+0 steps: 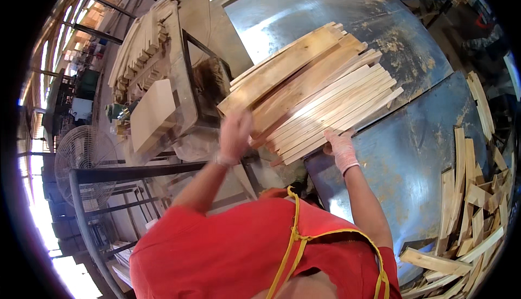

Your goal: The person sorts wooden planks on a metal table in a workshop. They pick up planks from a disorganized pile, inspect them, and place them into a neat stack. The person occasionally moves the stack to make room for more planks.

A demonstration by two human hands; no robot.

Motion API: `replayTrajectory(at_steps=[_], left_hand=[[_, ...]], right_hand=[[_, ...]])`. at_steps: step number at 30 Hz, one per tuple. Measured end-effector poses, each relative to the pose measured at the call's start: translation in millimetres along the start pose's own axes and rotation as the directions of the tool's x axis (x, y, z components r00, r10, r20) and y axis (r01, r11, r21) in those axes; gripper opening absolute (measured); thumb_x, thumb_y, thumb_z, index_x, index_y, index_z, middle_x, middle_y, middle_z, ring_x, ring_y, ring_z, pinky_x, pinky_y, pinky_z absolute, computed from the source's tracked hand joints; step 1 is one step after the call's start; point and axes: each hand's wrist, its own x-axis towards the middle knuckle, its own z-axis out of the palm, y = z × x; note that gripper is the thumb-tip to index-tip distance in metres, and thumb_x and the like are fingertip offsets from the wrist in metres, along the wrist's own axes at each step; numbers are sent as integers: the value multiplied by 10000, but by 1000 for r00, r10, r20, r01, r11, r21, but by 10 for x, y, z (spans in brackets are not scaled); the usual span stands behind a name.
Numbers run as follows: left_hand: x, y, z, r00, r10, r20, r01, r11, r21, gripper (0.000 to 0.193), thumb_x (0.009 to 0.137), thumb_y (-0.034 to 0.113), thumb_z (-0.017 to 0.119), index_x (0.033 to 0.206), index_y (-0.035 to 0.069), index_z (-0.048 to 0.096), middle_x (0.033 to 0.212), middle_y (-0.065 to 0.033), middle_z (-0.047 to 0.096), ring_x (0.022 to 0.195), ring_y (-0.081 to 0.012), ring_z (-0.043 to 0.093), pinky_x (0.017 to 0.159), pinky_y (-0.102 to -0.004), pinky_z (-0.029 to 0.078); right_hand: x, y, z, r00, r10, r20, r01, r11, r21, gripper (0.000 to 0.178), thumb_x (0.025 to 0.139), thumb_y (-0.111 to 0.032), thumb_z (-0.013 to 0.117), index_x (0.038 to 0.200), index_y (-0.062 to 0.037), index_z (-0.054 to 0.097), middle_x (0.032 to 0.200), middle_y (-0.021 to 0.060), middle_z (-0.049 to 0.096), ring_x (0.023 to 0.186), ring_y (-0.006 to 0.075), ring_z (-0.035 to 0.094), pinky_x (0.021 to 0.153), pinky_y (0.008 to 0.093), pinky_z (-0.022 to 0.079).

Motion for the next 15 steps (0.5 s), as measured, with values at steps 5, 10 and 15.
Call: replayTrajectory(at_steps=[5, 10, 15], left_hand=[[-1251, -805, 700, 417, -619, 665, 824, -52, -565, 554, 928, 643, 742, 1187, 167, 630, 1105, 21, 568, 1042, -239, 536, 940, -502, 467], [-1249, -560, 1304, 682, -441, 584, 700, 164, -695, 326, 985, 439, 698, 1065, 127, 651, 1036, -42, 677, 991, -244, 652, 883, -448, 549], [-824, 804, 487, 140, -344, 928, 65, 939, 338, 492, 970, 511, 631, 1042, 34, 729, 959, -221, 722, 1016, -328, 723, 879, -432, 568]], right_hand=[[-100, -140, 75, 997, -32, 77, 25, 995, 92, 787, 896, -208, 804, 1487, -98, 298, 1369, 178, 549, 1168, 339, 589, 762, 567, 596], [-186, -209, -65, 989, -146, -10, 146, 989, -23, 1100, 865, -356, 838, 1624, 16, 133, 1504, 226, 526, 1330, 324, 550, 1017, 439, 507], [-491, -408, -894, 988, -105, 111, 123, 977, -172, 961, 934, -365, 781, 1644, -14, 236, 1429, 224, 621, 1244, 322, 632, 1017, 406, 539]])
